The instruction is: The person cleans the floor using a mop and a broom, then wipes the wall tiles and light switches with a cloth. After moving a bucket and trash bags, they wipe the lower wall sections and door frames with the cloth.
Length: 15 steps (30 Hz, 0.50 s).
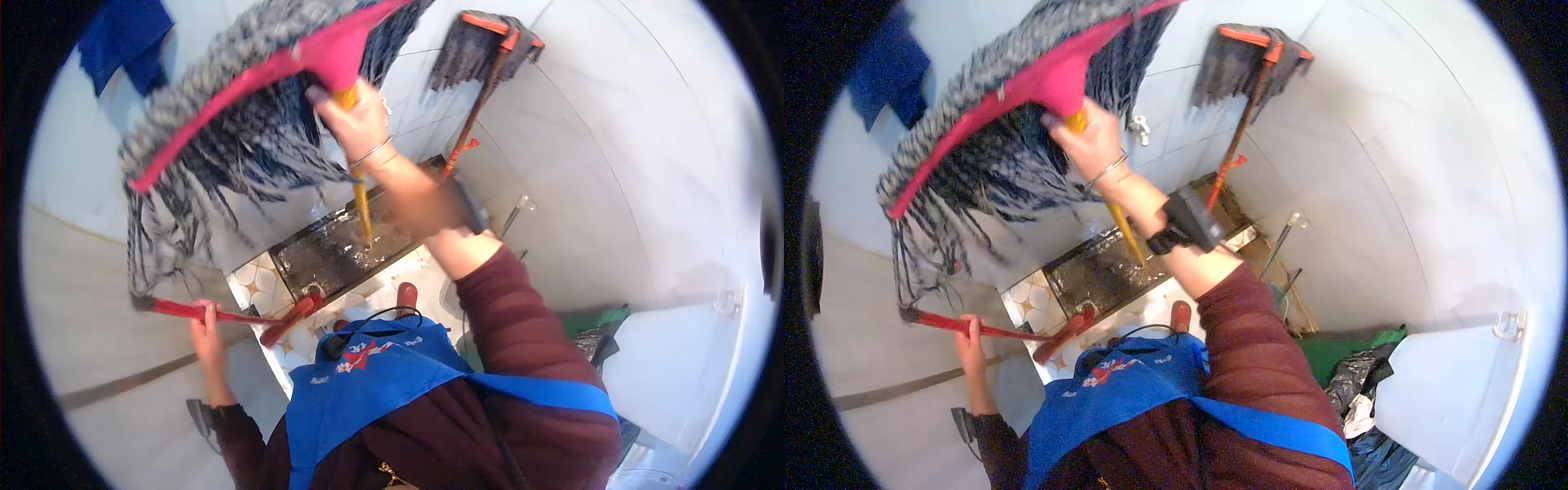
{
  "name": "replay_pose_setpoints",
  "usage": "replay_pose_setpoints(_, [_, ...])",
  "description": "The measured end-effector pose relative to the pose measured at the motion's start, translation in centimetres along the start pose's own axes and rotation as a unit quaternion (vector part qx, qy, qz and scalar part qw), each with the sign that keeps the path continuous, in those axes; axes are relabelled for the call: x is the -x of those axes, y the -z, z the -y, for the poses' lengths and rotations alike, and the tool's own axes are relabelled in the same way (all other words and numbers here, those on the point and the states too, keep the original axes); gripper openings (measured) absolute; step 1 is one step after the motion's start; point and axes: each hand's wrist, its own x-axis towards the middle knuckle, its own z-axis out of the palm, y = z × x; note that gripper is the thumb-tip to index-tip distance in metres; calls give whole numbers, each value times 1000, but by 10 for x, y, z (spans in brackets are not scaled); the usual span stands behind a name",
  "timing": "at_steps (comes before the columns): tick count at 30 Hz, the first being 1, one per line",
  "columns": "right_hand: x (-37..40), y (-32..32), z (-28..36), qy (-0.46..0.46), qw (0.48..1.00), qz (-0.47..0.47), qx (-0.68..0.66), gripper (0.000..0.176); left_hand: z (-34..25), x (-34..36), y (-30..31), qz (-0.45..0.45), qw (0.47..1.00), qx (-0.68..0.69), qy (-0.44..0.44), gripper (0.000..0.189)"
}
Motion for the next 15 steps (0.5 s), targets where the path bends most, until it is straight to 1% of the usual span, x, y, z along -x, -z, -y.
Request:
replay_pose_setpoints(1, [-16, 26, 5, 60, 998, -9, 23, 26, 4, 0, 2, -4, 1000, -16, 10, 15])
replay_pose_setpoints(2, [-27, 53, 14, 54, 998, -25, 35, 26, 8, 0, 5, -9, 999, -33, 22, 13])
replay_pose_setpoints(3, [-51, 106, 30, 56, 997, -45, 26, 22, 6, 6, -2, -38, 999, 21, 21, 15])
replay_pose_setpoints(4, [-65, 138, 31, 55, 996, -48, 60, 23, 5, 7, -2, -37, 999, 14, 26, 15])
replay_pose_setpoints(5, [-76, 151, 36, 38, 997, -50, 48, 26, 10, 0, 0, -51, 998, 2, 41, 16])
replay_pose_setpoints(6, [-89, 171, 41, 116, 989, -80, 46, 22, 4, 2, -5, -69, 996, -13, 52, 17])
replay_pose_setpoints(7, [-97, 192, 42, 101, 992, -77, -8, 25, -9, 6, -14, -79, 995, -22, 59, 19])
replay_pose_setpoints(8, [-98, 206, 46, 29, 995, -95, -21, 28, -5, 6, -13, -84, 994, -28, 67, 19])
replay_pose_setpoints(9, [-103, 223, 45, 9, 994, -111, 20, 29, 2, 4, -11, -87, 994, -16, 64, 19])
replay_pose_setpoints(10, [-107, 236, 42, 14, 993, -112, 33, 28, 2, 4, -13, -90, 994, -2, 62, 19])
replay_pose_setpoints(11, [-112, 252, 37, -2, 994, -105, 19, 27, -2, 6, -16, -88, 994, -4, 67, 20])
replay_pose_setpoints(13, [-118, 304, 14, 0, 993, -117, 11, 22, -22, 13, -38, -99, 992, -23, 76, 20])
replay_pose_setpoints(14, [-120, 334, -5, 22, 993, -115, 32, 18, -31, 18, -50, -106, 990, -37, 81, 20])
replay_pose_setpoints(15, [-128, 347, -10, 59, 983, -139, 109, 17, -38, 19, -50, -91, 989, -60, 99, 21])
